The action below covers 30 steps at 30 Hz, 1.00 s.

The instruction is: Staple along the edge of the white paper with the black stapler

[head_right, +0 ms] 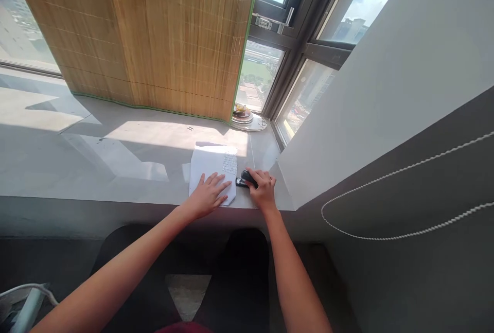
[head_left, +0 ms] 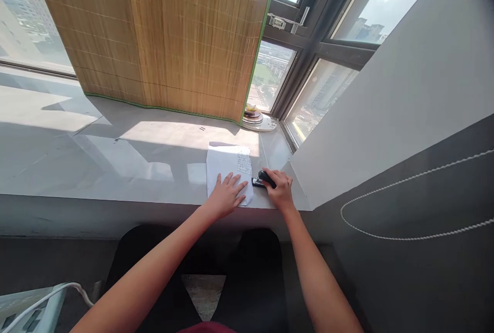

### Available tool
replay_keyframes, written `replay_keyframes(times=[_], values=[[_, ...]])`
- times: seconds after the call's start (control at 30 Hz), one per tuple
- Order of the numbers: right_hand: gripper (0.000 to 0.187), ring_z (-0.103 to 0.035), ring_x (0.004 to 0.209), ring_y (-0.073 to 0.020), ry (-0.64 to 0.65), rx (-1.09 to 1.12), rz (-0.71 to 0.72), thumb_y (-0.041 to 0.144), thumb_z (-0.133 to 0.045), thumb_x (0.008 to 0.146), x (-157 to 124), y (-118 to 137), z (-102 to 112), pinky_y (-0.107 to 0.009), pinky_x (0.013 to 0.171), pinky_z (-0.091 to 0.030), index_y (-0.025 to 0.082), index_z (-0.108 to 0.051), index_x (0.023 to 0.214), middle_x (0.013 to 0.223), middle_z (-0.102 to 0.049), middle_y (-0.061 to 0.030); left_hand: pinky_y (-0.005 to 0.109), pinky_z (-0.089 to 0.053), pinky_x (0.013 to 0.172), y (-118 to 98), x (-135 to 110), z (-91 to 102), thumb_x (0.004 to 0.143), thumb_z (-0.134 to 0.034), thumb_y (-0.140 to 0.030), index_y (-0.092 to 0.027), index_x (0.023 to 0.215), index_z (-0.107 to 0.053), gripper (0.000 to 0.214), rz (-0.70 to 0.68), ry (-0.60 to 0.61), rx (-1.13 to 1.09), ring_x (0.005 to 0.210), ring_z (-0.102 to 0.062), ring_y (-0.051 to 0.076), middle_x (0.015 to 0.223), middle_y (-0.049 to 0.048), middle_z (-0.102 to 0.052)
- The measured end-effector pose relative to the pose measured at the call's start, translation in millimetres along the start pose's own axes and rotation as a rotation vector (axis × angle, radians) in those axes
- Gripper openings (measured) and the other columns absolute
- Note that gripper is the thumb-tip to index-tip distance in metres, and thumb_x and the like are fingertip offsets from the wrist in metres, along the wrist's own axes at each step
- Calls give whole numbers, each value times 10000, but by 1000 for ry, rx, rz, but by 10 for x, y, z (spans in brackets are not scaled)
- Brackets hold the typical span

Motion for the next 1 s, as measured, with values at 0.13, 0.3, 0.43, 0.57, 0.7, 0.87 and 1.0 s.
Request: replay_keyframes(times=[0.13,0.3,0.43,0.57,0.7,0.87,1.0], values=[[443,-577,1152,-315,-29,1,30,300,-573,1004,77,76,-74,-494,1063,-343,319,-648,1440,1231,-704,-93,784,-284,1166,-91,-10,94,1017,-555,-439,-314,1519,-541,517,11,30,25,1476,-409,447,1549,176,-522],[532,-582,1120,-285,-31,-13,138,284,-563,1034,73,76,-76,-449,1014,-383,320,-513,1563,1236,-686,-76,738,-277,1208,-223,57,159,1027,-515,-460,-265,1509,-531,520,-45,37,6,1542,-339,397,1617,156,-461],[545,-577,1120,-269,-10,-77,174,237,-524,1049,86,92,-79,-423,993,-396,354,-489,1580,1247,-673,-63,750,-229,1227,-243,93,97,1033,-498,-464,-289,1571,-469,567,-52,73,-30,1568,-307,397,1692,101,-389],[518,-565,1136,-274,-31,-126,155,221,-501,1054,106,83,-98,-416,981,-394,340,-523,1558,1246,-668,-75,740,-190,1244,-221,75,61,1037,-481,-479,-309,1584,-464,573,-61,70,-36,1571,-305,392,1694,83,-393],[492,-554,1141,-278,-20,-172,158,224,-482,1061,109,90,-124,-413,979,-384,322,-546,1539,1251,-661,-86,724,-191,1251,-212,60,56,1039,-474,-494,-314,1580,-468,571,-62,47,-26,1571,-313,387,1687,77,-407],[482,-539,1154,-278,1,-214,165,246,-472,1072,112,129,-124,-414,999,-373,319,-532,1544,1274,-651,-85,728,-203,1244,-220,63,60,1039,-475,-493,-304,1575,-478,569,-66,42,-25,1562,-326,397,1678,86,-420],[467,-538,1157,-279,15,-227,172,264,-471,1082,114,156,-116,-420,1007,-361,319,-535,1541,1275,-656,-86,731,-206,1243,-223,62,77,1038,-476,-496,-303,1577,-476,572,-67,41,-31,1561,-329,398,1680,86,-417]])
Point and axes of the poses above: each hand's wrist, its own x-axis towards the middle knuckle, its own z-axis out of the back of the hand, y = z × x, the point moved 4 cm from there along x, towards the middle knuckle
